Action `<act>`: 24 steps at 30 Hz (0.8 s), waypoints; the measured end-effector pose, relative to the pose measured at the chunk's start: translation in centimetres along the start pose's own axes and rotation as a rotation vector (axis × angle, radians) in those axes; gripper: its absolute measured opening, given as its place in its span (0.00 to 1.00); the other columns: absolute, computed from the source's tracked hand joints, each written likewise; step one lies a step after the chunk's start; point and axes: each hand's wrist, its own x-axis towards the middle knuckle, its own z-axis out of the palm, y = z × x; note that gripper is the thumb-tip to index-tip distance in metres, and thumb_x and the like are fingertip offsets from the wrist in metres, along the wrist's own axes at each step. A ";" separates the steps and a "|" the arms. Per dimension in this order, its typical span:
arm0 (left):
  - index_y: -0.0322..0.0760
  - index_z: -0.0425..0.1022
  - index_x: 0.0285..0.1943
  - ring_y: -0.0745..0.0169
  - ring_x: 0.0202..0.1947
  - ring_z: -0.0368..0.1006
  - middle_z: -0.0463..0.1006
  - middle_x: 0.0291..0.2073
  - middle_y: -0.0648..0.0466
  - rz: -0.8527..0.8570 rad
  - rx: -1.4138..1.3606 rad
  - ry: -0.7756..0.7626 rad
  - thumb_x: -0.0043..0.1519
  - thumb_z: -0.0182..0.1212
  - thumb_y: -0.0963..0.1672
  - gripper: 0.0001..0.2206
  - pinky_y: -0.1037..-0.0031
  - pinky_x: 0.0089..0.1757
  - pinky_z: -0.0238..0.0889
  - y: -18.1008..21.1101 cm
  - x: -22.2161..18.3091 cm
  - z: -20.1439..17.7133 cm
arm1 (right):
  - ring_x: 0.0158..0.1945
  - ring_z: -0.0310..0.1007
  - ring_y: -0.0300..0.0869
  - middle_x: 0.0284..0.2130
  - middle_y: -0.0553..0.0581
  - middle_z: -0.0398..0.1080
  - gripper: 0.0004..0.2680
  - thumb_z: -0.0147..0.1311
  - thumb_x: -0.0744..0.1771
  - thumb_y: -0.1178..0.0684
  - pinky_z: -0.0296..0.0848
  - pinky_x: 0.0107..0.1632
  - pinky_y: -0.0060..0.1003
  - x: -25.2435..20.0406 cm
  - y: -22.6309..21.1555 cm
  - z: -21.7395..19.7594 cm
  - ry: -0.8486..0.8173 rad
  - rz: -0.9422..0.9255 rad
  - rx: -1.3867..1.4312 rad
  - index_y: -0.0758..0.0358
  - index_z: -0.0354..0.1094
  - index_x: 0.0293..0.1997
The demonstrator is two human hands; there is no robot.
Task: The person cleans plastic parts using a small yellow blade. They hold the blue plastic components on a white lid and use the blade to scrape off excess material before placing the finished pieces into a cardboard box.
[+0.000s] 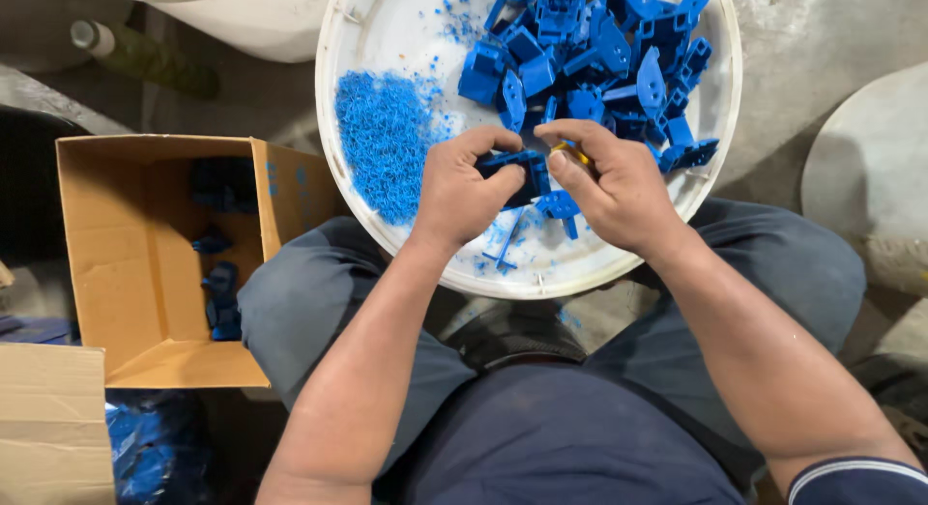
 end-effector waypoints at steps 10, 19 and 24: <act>0.34 0.81 0.43 0.62 0.35 0.82 0.84 0.35 0.49 0.118 0.093 -0.003 0.52 0.63 0.39 0.10 0.74 0.41 0.73 -0.4 0.4 0.0 | 0.31 0.68 0.35 0.29 0.53 0.72 0.10 0.57 0.69 0.53 0.69 0.36 0.32 -0.5 0.6 0.1 -0.030 0.005 0.090 0.64 0.70 0.54; 0.36 0.81 0.41 0.47 0.37 0.79 0.82 0.36 0.47 0.288 0.268 -0.034 0.51 0.64 0.40 0.10 0.67 0.39 0.71 2.1 -0.7 0.1 | 0.30 0.73 0.43 0.29 0.57 0.73 0.07 0.63 0.67 0.53 0.69 0.34 0.36 -0.5 0.2 0.1 0.053 -0.076 -0.086 0.63 0.72 0.43; 0.37 0.80 0.40 0.46 0.36 0.78 0.81 0.35 0.47 0.287 0.288 0.012 0.53 0.64 0.40 0.07 0.65 0.39 0.71 1.9 -1.1 0.7 | 0.35 0.76 0.56 0.32 0.62 0.74 0.07 0.62 0.66 0.54 0.72 0.36 0.45 -0.4 0.5 0.8 0.074 -0.121 -0.226 0.64 0.71 0.42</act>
